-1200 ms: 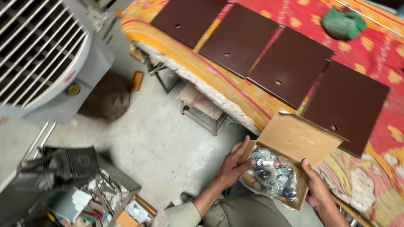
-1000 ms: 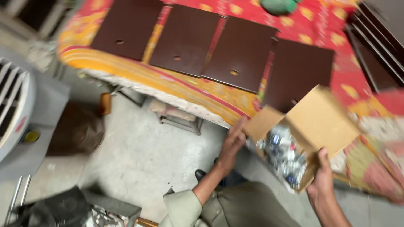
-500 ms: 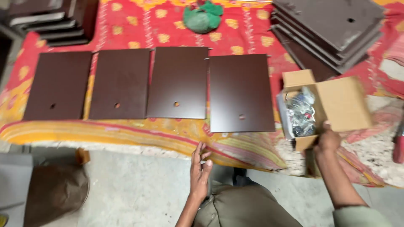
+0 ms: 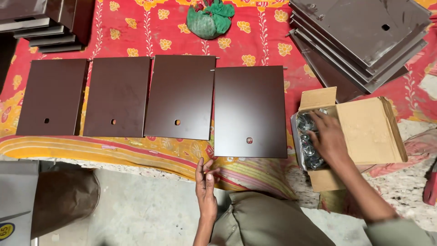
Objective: The person takes lock sets with keys out of a cardboard box, unwraps the plastic packaging from each lock by hand, and places each lock and its keys on a separate brown metal door panel laid out on the table. They then turn over some panels and frames and continue unwrapping and placing locks.
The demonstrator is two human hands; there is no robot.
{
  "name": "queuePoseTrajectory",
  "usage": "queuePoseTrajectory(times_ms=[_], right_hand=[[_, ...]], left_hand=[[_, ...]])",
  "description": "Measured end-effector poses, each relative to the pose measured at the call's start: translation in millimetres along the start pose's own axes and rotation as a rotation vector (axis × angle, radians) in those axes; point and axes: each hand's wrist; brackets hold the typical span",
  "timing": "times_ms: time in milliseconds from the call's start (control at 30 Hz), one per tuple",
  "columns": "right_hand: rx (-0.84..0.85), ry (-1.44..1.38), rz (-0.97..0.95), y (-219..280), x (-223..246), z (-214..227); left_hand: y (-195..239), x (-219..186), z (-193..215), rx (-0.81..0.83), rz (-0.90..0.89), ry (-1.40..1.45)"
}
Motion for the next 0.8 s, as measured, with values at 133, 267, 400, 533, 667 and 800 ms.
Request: queuePoseTrajectory(times_ms=[133,267,400,533,667,800], right_hand=[[0.212,0.056,-0.028,-13,-34,-39],[-0.008,-0.082,-0.324,1,-24,-34],[-0.13,-0.137,-0.569,7,0,-24],[-0.243,-0.185,-0.678,39,-37,-40],[-0.459,-0.693,-0.907,54,-37,-42],[-0.142,0.102,-0.467,16,20,-31]], left_hand=[[4,-4,-3,-0.01,-0.007,-0.026],[-5,-1,3,-0.009,-0.037,-0.003],[-29,-1,0,0.099,-0.01,0.052],[-60,-2,3,0.255,-0.016,0.008],[-93,-25,3,0.453,0.0,-0.164],[-119,-37,6,0.672,-0.07,-0.244]])
Point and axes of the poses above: each hand's wrist, its own y-axis away from the middle knuckle, its own z-axis out of the back of the hand, x = y × z, and after that the axes turned 1 degree about -y, right-handed
